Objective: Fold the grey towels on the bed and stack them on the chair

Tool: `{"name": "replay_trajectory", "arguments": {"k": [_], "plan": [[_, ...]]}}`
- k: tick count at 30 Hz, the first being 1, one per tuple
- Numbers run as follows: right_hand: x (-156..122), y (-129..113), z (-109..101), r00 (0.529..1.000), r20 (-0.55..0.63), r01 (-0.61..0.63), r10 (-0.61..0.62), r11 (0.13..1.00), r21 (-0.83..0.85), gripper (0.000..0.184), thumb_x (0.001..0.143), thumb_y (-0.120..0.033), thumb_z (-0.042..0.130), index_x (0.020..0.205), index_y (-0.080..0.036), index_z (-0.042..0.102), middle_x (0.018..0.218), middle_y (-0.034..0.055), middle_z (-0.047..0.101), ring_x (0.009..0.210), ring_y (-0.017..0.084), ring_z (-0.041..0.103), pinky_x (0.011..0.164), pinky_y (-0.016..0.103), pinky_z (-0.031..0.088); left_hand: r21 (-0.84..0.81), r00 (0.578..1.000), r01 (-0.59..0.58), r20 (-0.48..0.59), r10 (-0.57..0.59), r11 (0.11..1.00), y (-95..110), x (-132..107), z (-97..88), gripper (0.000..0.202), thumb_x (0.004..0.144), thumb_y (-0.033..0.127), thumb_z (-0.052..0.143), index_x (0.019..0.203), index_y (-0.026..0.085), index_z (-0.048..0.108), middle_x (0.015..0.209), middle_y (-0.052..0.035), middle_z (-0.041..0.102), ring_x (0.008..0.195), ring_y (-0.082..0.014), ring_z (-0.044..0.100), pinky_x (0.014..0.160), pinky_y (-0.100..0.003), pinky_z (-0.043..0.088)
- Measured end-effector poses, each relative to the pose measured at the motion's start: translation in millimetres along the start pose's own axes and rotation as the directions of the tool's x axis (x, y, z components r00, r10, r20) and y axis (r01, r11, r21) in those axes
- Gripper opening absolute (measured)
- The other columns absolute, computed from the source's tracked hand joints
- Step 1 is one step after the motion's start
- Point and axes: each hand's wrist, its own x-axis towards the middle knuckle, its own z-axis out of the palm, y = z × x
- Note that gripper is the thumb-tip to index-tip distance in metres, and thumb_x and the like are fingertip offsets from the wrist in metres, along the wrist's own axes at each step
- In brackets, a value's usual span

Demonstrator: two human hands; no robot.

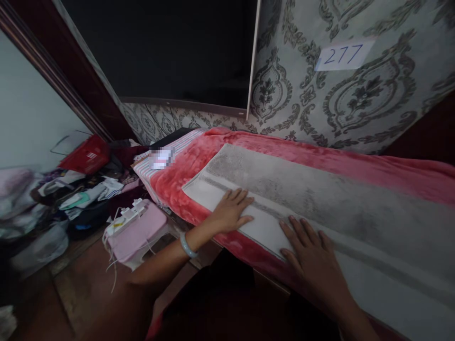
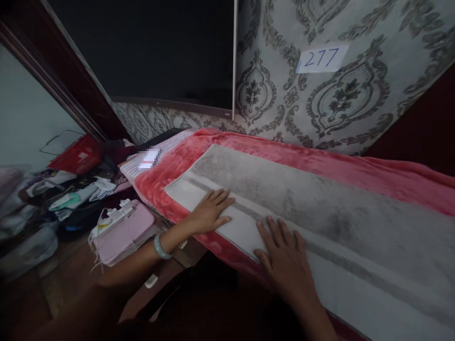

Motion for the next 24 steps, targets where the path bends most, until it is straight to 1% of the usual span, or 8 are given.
{"name": "replay_trajectory", "arguments": {"k": [3, 6, 8, 11, 14, 17, 21, 24], "plan": [[0, 0, 2, 1.0, 0.001, -0.007, 0.007, 1.0, 0.017, 0.058, 0.104, -0.043, 0.033, 0.16, -0.029, 0.039, 0.165, 0.0057, 0.038, 0.151, 0.034, 0.035, 0.115, 0.063, 0.034, 0.071, 0.969, 0.245, -0.048, -0.242, 0.967, -41, -5, -13.9, 0.057, 0.103, 0.049, 0.041, 0.153, 0.021, 0.046, 0.165, -0.014, 0.036, 0.154, -0.0349, 0.028, 0.125, -0.06, 0.021], [0, 0, 3, 1.0, -0.006, -0.014, 0.014, 1.0, 0.026, 0.059, 0.104, -0.042, 0.034, 0.161, -0.031, 0.036, 0.165, 0.005, 0.038, 0.151, 0.034, 0.034, 0.116, 0.063, 0.034, 0.13, 0.875, 0.482, -0.116, -0.469, 0.867, -77, -11, -31.2, 0.051, 0.104, 0.037, 0.039, 0.148, 0.015, 0.051, 0.16, -0.0168, 0.043, 0.148, -0.0351, 0.038, 0.121, -0.057, 0.03], [0, 0, 3, 1.0, -0.013, -0.014, 0.014, 1.0, 0.021, 0.058, 0.104, -0.042, 0.034, 0.161, -0.031, 0.036, 0.165, 0.0048, 0.038, 0.151, 0.034, 0.034, 0.115, 0.063, 0.035, 0.154, 0.827, 0.56, -0.17, -0.536, 0.814, -92, -12, -41.2, 0.045, 0.103, 0.033, 0.041, 0.14, 0.012, 0.057, 0.149, -0.019, 0.054, 0.136, -0.0346, 0.049, 0.113, -0.052, 0.04], [1, -1, 2, 1.0, -0.016, -0.01, 0.01, 1.0, 0.007, 0.057, 0.104, -0.042, 0.034, 0.161, -0.032, 0.037, 0.164, 0.0043, 0.039, 0.151, 0.034, 0.035, 0.114, 0.062, 0.037, 0.167, 0.796, 0.599, -0.231, -0.559, 0.783, -104, -9, -49.2, 0.038, 0.101, 0.03, 0.042, 0.125, 0.011, 0.064, 0.13, -0.021, 0.064, 0.125, -0.036, 0.054, 0.104, -0.05, 0.044], [1, -1, 1, 1.0, 0.002, -0.019, 0.019, 1.0, -0.005, 0.058, 0.104, -0.041, 0.035, 0.162, -0.033, 0.035, 0.165, 0.004, 0.038, 0.15, 0.034, 0.035, 0.116, 0.062, 0.035, 0.149, 0.775, 0.625, -0.229, -0.588, 0.766, -111, 0, -50.2, 0.035, 0.101, 0.029, 0.042, 0.116, 0.01, 0.067, 0.124, -0.0221, 0.066, 0.12, -0.0351, 0.058, 0.099, -0.046, 0.046], [1, -1, -1, 0.999, 0.032, -0.031, 0.03, 1.0, 0.004, 0.06, 0.104, -0.041, 0.034, 0.164, -0.033, 0.029, 0.166, 0.0037, 0.036, 0.151, 0.033, 0.033, 0.118, 0.062, 0.032, 0.109, 0.74, 0.668, -0.205, -0.641, 0.736, -117, 11, -49.1, 0.035, 0.102, 0.031, 0.043, 0.115, 0.01, 0.067, 0.12, -0.0213, 0.068, 0.113, -0.0313, 0.063, 0.093, -0.04, 0.049], [0, -1, -3, 0.998, 0.05, -0.035, 0.033, 0.999, 0.026, 0.063, 0.105, -0.042, 0.034, 0.166, -0.033, 0.021, 0.167, 0.0041, 0.034, 0.153, 0.034, 0.03, 0.118, 0.063, 0.031, 0.029, 0.682, 0.724, -0.179, -0.709, 0.689, -122, 21, -50.6, 0.033, 0.1, 0.036, 0.051, 0.119, 0.013, 0.064, 0.116, -0.0163, 0.072, 0.108, -0.0287, 0.067, 0.089, -0.036, 0.05], [0, -1, -4, 0.999, 0.047, -0.03, 0.028, 0.999, 0.028, 0.064, 0.105, -0.041, 0.034, 0.166, -0.033, 0.017, 0.167, 0.0042, 0.034, 0.153, 0.034, 0.03, 0.118, 0.063, 0.031, -0.022, 0.688, 0.71, -0.186, -0.701, 0.703, -124, 24, -55.0, 0.029, 0.101, 0.035, 0.049, 0.114, 0.015, 0.065, 0.115, -0.0136, 0.073, 0.104, -0.0259, 0.067, 0.086, -0.033, 0.049]]}}
